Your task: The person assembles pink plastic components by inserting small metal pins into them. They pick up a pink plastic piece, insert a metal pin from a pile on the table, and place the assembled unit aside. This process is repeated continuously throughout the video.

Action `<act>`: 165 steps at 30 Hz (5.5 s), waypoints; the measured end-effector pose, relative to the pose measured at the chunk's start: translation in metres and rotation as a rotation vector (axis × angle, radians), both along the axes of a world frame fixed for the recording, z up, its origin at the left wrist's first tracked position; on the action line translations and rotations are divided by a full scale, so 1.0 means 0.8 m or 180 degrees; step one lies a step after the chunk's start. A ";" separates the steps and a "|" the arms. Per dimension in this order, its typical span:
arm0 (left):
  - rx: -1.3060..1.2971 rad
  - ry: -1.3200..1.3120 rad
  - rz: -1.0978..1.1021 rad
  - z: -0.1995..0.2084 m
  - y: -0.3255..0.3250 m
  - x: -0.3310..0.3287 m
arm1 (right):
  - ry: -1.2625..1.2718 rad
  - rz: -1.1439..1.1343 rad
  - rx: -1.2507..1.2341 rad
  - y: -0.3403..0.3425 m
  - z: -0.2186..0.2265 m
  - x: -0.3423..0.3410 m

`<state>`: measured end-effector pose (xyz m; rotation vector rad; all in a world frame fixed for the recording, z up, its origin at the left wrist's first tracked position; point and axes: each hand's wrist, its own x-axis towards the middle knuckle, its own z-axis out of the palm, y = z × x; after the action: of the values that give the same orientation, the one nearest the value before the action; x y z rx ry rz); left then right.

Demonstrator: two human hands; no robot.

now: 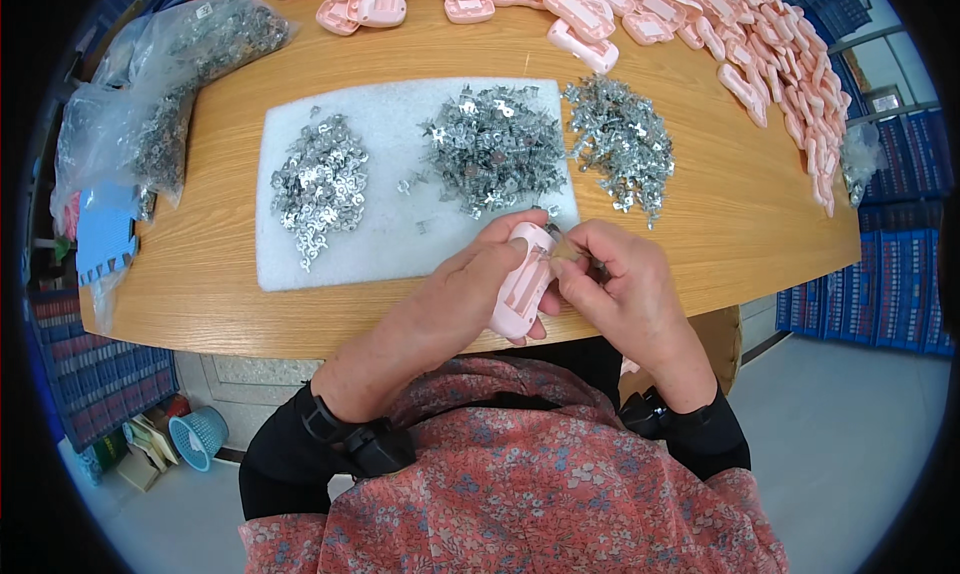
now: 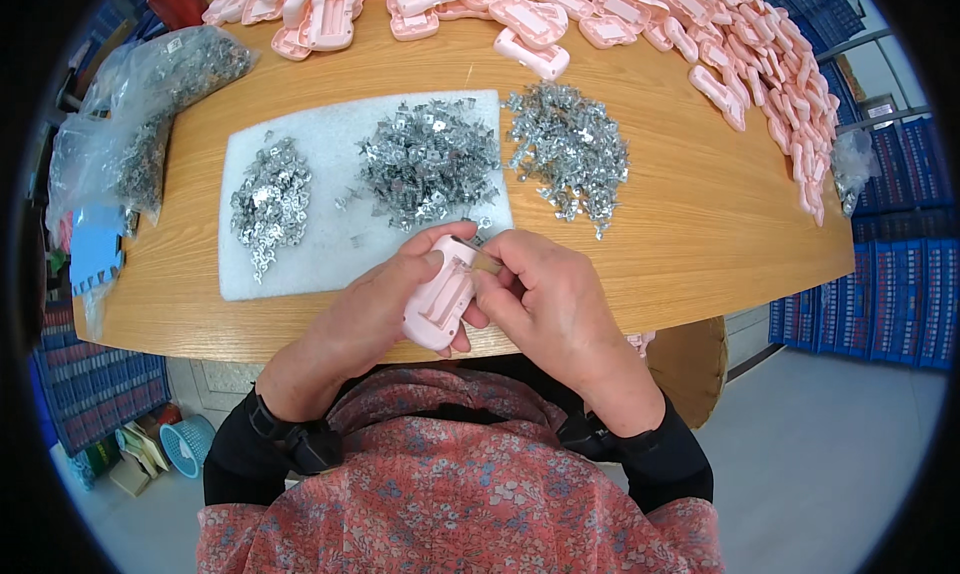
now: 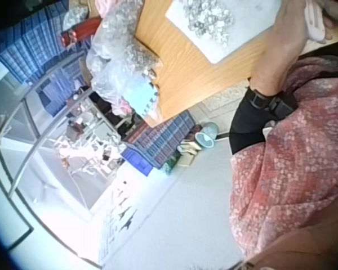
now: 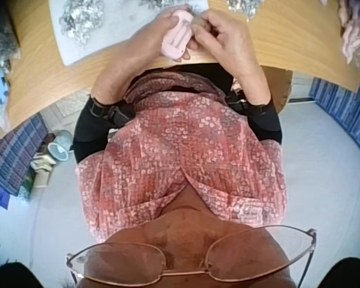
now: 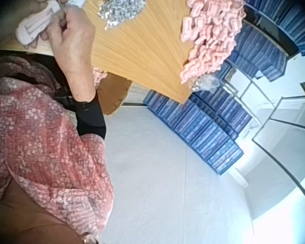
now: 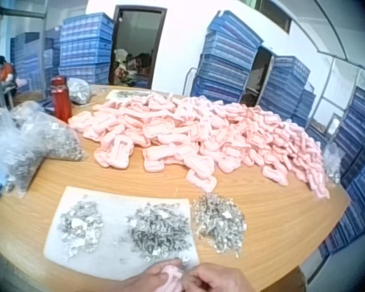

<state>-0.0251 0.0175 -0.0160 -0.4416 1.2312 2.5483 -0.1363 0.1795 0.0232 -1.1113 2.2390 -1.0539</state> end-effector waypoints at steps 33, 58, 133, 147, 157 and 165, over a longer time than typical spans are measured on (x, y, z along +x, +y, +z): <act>-0.0167 0.0350 0.0080 0.007 0.004 0.008 | -0.1370 -0.0321 -0.0662 -0.007 -0.014 0.004; -0.0203 0.0287 0.0705 0.031 -0.005 0.004 | -0.1958 -0.0401 -0.1439 0.004 0.008 0.003; -0.1208 0.0605 0.1125 0.016 -0.019 0.022 | -0.1041 -0.0074 -0.0563 -0.031 0.009 0.006; -0.2046 0.1161 0.1154 0.043 -0.013 0.036 | -0.2303 0.0115 -0.0798 -0.031 0.000 0.003; -0.1420 0.1350 0.1238 0.039 -0.007 0.035 | -0.1883 0.0189 -0.0975 -0.025 -0.006 0.001; -0.1297 0.1440 0.1676 0.038 -0.011 0.042 | -0.1520 0.0277 -0.1207 -0.044 0.015 0.012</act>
<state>0.0081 0.0088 0.0144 -0.3057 2.0539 2.9294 -0.1270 0.1446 0.0351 -0.9566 1.6462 -1.5590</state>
